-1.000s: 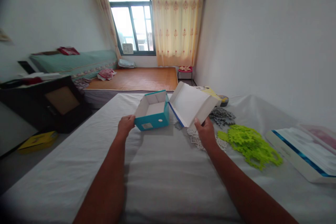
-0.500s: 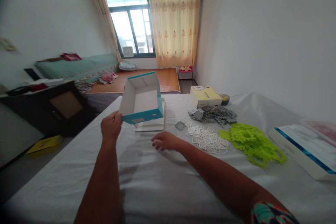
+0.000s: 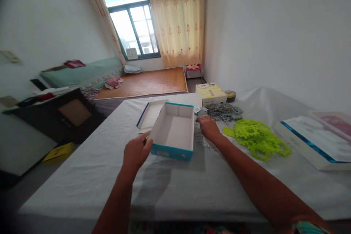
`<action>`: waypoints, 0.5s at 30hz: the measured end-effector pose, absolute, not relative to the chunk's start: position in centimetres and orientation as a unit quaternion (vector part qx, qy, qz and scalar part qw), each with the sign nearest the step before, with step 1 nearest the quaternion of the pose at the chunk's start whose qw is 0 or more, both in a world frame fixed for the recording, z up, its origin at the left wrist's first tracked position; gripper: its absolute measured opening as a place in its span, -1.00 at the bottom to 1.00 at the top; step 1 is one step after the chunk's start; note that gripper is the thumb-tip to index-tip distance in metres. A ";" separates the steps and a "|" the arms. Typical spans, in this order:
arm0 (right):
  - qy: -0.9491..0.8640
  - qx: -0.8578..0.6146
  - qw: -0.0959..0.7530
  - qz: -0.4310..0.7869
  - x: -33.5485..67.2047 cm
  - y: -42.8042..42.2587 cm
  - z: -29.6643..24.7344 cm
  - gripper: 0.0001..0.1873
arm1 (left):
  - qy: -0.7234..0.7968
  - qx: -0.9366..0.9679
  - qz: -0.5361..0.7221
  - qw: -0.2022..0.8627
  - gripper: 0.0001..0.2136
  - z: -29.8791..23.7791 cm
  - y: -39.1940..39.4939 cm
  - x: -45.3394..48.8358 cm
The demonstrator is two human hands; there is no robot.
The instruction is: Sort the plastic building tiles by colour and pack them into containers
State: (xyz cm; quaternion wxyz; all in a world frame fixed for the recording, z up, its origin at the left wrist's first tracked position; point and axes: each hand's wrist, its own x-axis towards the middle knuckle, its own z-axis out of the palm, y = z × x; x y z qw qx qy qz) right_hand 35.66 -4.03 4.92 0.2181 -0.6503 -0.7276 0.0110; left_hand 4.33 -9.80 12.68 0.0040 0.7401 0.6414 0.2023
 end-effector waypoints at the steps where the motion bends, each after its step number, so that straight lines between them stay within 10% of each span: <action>1: -0.714 -0.647 0.263 0.054 35.9 -4.6 4.9 -0.58 | 0.638 0.744 0.197 0.025 -0.62 12.0 -10.1 4.6; 9: -0.673 -0.526 0.447 0.266 33.9 -8.4 4.4 -0.59 | 0.628 0.745 0.218 0.063 -0.63 11.3 -6.4 3.6; 15: -0.602 -0.592 0.518 0.140 41.4 -8.1 9.0 -0.60 | 0.568 0.774 0.196 0.200 -0.55 12.4 -0.9 3.8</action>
